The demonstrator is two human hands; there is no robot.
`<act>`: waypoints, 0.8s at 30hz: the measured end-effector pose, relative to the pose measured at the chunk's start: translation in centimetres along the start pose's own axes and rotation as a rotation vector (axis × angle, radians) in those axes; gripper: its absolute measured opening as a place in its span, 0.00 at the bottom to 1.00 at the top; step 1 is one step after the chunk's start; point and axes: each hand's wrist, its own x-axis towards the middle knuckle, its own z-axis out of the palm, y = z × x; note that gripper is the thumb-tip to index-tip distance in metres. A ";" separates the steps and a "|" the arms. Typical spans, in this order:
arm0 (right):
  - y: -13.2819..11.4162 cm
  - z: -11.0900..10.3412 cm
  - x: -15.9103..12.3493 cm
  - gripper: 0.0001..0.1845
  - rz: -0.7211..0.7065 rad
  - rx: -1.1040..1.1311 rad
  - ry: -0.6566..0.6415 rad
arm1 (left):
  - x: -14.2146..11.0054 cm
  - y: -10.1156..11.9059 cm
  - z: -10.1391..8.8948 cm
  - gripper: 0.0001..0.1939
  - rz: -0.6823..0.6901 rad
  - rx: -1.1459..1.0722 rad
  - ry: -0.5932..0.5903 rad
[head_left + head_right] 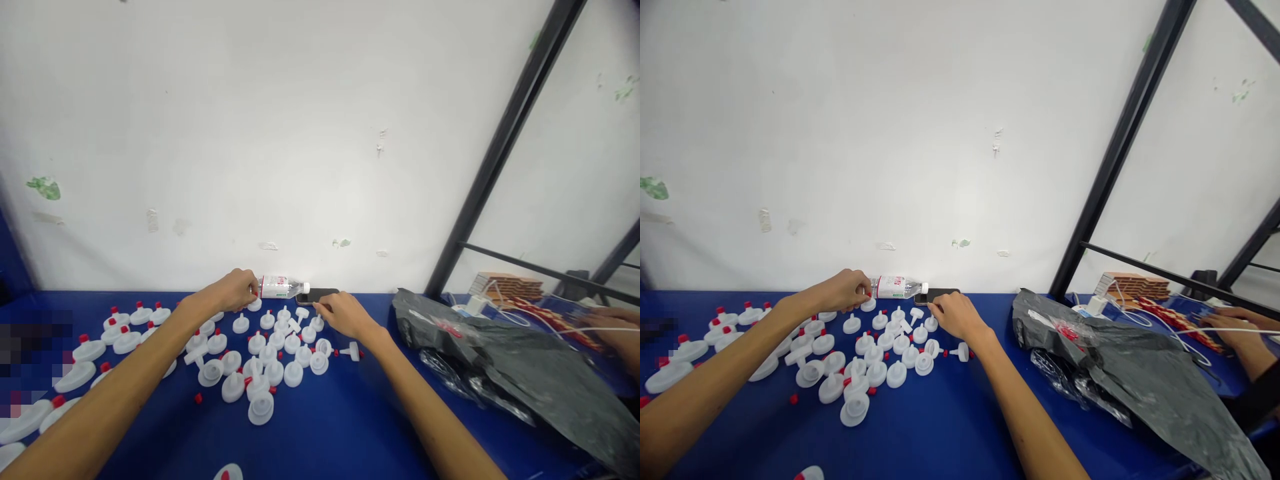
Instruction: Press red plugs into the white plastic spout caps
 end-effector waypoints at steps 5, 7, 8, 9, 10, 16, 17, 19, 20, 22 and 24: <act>0.0 0.0 0.0 0.21 0.000 0.000 -0.004 | 0.3 -0.1 0.2 0.15 0.006 -0.024 -0.019; 0.0 0.0 0.0 0.21 -0.003 0.000 -0.003 | 0.2 0.0 0.1 0.15 0.002 -0.029 -0.026; 0.0 0.0 0.0 0.21 -0.004 0.000 -0.002 | 0.1 0.1 0.0 0.15 0.000 -0.031 -0.028; 0.0 0.0 0.0 0.21 -0.006 0.000 -0.001 | 0.0 0.3 -0.1 0.15 -0.003 -0.033 -0.028; 0.0 0.0 0.0 0.21 -0.007 0.000 -0.001 | -0.2 0.4 -0.2 0.15 -0.005 -0.035 -0.028; 0.0 0.0 0.0 0.21 -0.008 -0.003 -0.006 | -0.4 0.5 -0.1 0.16 -0.033 -0.054 -0.030; 0.0 0.0 0.0 0.21 -0.010 -0.003 -0.006 | -0.3 0.4 0.0 0.16 -0.037 -0.057 -0.037; 0.0 0.0 0.0 0.21 -0.015 -0.002 -0.007 | -0.2 0.3 0.3 0.16 -0.040 -0.064 -0.056; 0.0 0.0 0.0 0.21 -0.017 -0.001 -0.007 | -0.2 0.3 0.3 0.16 -0.040 -0.066 -0.065; 0.0 0.0 0.0 0.21 -0.021 -0.002 -0.009 | -0.2 0.4 0.4 0.16 -0.038 -0.067 -0.076; 0.0 0.1 0.0 0.21 -0.022 -0.004 -0.011 | -0.3 0.6 0.4 0.16 -0.037 -0.065 -0.078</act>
